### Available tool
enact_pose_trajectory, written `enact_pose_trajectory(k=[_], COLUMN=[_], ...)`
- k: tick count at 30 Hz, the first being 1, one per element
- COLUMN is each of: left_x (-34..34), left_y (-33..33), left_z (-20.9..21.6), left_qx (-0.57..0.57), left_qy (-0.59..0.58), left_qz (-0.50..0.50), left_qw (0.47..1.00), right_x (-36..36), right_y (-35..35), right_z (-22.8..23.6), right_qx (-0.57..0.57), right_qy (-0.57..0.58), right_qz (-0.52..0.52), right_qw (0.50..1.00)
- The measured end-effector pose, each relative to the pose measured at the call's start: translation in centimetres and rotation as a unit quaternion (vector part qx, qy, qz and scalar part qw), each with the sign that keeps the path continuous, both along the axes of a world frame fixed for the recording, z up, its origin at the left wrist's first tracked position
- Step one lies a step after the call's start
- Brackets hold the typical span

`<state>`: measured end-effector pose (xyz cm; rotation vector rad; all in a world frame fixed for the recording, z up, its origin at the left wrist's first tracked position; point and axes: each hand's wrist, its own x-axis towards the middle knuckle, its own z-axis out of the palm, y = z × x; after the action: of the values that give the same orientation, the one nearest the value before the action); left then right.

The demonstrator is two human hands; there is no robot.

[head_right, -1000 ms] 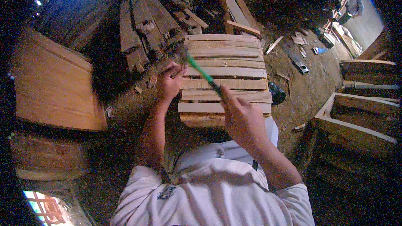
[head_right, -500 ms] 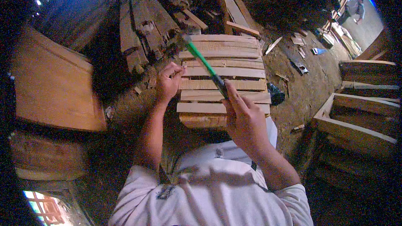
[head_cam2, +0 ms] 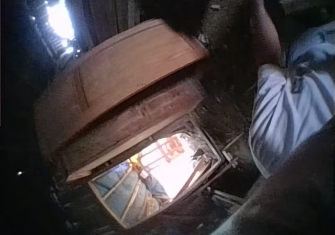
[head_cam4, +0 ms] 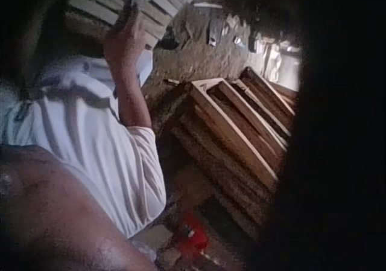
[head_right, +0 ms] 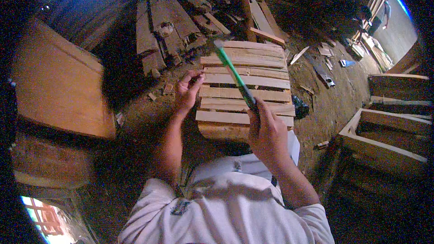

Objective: The person is hammering nails into a wooden crate while sitting on the floor. They repeatedly pick up nails and hammer them into the slats of the crate.

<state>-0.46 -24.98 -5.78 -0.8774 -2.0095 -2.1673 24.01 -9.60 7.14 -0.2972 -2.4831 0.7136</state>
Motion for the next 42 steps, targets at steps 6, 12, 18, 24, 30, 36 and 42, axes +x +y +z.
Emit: enact_pose_trajectory(k=[6, 12, 18, 24, 30, 36, 42], left_x=[0.2, 1.6, 3.5, 3.5, 10.8, 12.4, 12.6], left_y=[-0.3, -0.1, -0.1, -0.5, -4.1, -4.9, -3.8], left_z=[-2.7, -3.1, 0.5, -0.9, -3.5, -5.8, -5.2], left_qx=[-0.074, -0.029, 0.046, 0.116, 0.032, -0.116, -0.075], left_qy=[-0.064, -0.201, -0.296, -0.306, -0.036, -0.022, -0.096], left_qz=[-0.008, -0.144, -0.182, -0.2, -0.079, -0.084, -0.114], left_qw=[0.995, 0.969, 0.937, 0.923, 0.996, 0.989, 0.986], right_x=[0.0, -0.7, -0.7, -1.5, -0.2, -1.0, -0.3], right_y=[0.5, 0.2, 0.8, 0.2, 0.7, 0.1, 0.3], right_z=[-1.8, 0.2, 0.4, 1.0, 0.9, 0.6, 2.5], right_qx=[0.047, 0.046, 0.094, 0.128, 0.1, 0.109, 0.08], right_qy=[-0.063, 0.043, -0.128, 0.123, -0.098, 0.016, -0.055], right_qz=[0.023, 0.037, 0.049, 0.04, 0.055, 0.058, 0.032], right_qw=[0.997, 0.997, 0.986, 0.983, 0.989, 0.992, 0.995])
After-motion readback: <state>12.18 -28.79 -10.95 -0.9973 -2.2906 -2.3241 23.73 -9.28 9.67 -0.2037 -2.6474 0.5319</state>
